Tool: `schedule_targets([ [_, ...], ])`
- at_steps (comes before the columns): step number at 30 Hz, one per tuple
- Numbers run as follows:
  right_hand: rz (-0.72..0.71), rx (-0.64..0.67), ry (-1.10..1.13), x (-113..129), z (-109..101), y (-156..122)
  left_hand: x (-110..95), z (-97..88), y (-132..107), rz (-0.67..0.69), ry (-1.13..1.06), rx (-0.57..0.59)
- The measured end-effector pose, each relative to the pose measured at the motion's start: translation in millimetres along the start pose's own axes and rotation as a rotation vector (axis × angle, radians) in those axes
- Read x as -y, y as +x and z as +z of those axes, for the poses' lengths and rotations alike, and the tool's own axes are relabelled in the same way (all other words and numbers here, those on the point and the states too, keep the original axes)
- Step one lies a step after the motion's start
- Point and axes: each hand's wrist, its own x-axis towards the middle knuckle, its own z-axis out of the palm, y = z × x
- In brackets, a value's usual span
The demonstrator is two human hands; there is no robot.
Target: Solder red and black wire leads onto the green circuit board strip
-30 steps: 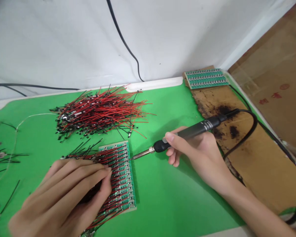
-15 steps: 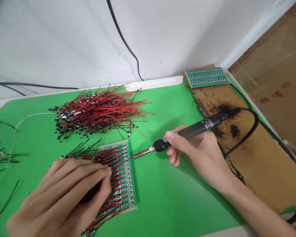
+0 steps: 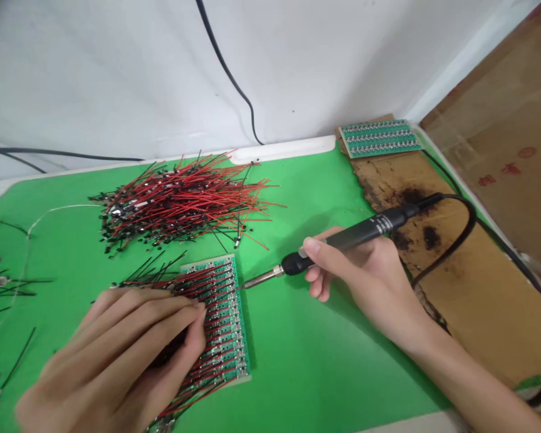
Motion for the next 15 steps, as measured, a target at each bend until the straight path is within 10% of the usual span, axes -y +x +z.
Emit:
schedule_targets([
  [15, 0.011, -0.012, 0.025, 4.4, 0.7, -1.8, -0.4, 0.2, 1.5, 0.018, -0.014, 0.014],
])
